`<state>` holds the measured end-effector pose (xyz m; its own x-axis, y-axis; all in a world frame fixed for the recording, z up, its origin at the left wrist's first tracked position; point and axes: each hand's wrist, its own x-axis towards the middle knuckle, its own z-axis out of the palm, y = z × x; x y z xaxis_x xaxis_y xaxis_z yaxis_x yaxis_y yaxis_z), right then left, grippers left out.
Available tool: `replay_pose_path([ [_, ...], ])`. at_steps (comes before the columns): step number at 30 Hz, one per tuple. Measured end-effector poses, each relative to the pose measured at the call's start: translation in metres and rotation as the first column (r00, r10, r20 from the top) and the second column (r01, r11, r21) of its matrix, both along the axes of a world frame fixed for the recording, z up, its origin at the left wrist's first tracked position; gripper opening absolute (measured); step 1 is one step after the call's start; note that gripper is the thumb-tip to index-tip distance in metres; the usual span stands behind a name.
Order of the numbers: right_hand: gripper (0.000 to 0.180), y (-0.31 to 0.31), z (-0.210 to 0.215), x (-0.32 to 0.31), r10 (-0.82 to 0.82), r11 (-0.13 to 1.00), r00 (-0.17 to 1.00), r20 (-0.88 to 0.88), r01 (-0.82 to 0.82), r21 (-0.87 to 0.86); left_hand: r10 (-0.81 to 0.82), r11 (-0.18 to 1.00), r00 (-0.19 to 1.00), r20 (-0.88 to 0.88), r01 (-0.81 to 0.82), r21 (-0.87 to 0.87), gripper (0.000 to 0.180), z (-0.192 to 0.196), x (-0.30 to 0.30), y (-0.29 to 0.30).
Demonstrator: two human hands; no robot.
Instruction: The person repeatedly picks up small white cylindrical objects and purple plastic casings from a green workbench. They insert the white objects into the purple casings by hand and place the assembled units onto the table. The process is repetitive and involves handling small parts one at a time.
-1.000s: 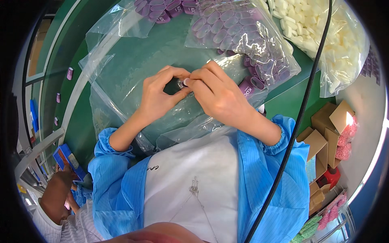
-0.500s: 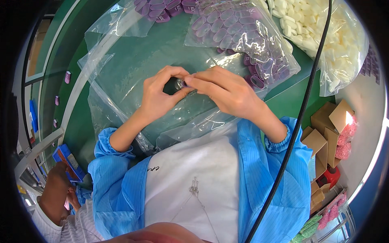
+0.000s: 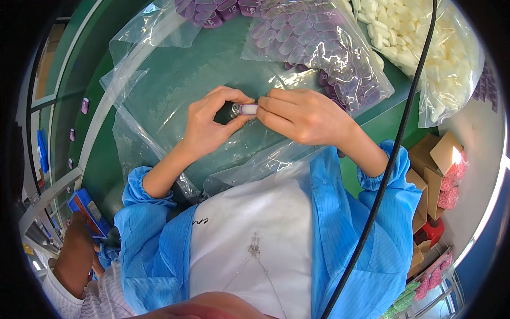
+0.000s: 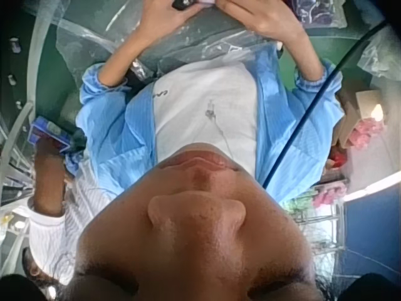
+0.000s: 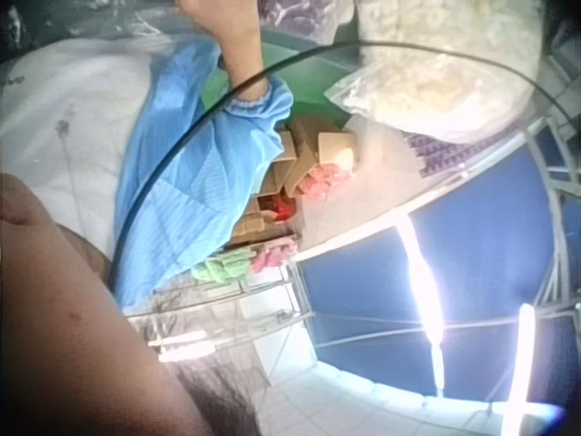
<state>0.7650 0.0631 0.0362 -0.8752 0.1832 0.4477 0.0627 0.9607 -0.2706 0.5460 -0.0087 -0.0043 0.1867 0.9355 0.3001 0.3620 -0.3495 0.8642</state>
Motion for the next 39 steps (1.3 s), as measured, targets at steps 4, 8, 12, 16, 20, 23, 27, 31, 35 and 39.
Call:
replay_pose_path([
  [4, 0.022, -0.002, 0.004, -0.004, 0.014, 1.000, 1.000, 0.022, -0.014, 0.008, -0.019, 1.000, 1.000, 0.013, 0.018, 0.024, 0.033, -0.002, 0.000, 0.000],
  [8, 0.017, -0.002, 0.000, -0.004, 0.023, 1.000, 0.997, 0.068, -0.024, 0.020, -0.021, 1.000, 1.000, 0.015, 0.021, 0.014, 0.033, -0.002, 0.000, -0.001],
  [12, 0.016, -0.002, -0.001, -0.007, 0.009, 0.999, 0.999, 0.038, -0.010, 0.032, -0.021, 0.999, 1.000, 0.016, 0.021, 0.042, 0.033, -0.004, 0.001, 0.000],
  [16, 0.015, -0.002, -0.005, -0.008, -0.002, 1.000, 0.998, 0.058, 0.002, -0.013, -0.014, 0.999, 1.000, -0.005, 0.014, 0.032, 0.033, 0.000, 0.001, -0.001],
  [20, 0.037, -0.005, -0.008, -0.005, 0.008, 0.996, 0.997, 0.080, -0.001, -0.087, -0.026, 0.999, 1.000, -0.011, 0.027, 0.040, 0.032, -0.002, 0.000, -0.002],
  [23, 0.036, -0.007, -0.001, 0.000, -0.010, 0.996, 0.998, 0.057, 0.015, -0.086, -0.011, 1.000, 1.000, 0.005, 0.011, 0.023, 0.031, 0.001, 0.001, -0.003],
  [27, 0.029, -0.014, 0.005, 0.000, -0.190, 0.972, 0.973, -0.129, 0.168, -0.164, 0.052, 0.998, 0.999, 0.009, -0.051, -0.046, 0.028, 0.010, -0.005, -0.008],
  [31, 0.028, -0.009, 0.010, 0.011, -0.354, 0.933, 0.915, -0.193, 0.333, -0.136, 0.069, 0.996, 0.994, -0.082, -0.063, 0.069, 0.025, 0.020, -0.019, 0.004],
  [35, 0.017, 0.008, 0.036, 0.057, -0.669, 0.741, 0.713, -0.210, 0.662, -0.115, 0.510, 0.850, 0.852, -0.116, -0.478, 0.220, 0.019, 0.043, -0.122, 0.035],
  [39, 0.012, 0.047, 0.033, 0.109, -0.888, 0.458, 0.434, -0.152, 0.867, -0.195, 0.649, 0.740, 0.619, -0.442, -0.648, 0.180, 0.031, 0.028, -0.342, 0.041],
])
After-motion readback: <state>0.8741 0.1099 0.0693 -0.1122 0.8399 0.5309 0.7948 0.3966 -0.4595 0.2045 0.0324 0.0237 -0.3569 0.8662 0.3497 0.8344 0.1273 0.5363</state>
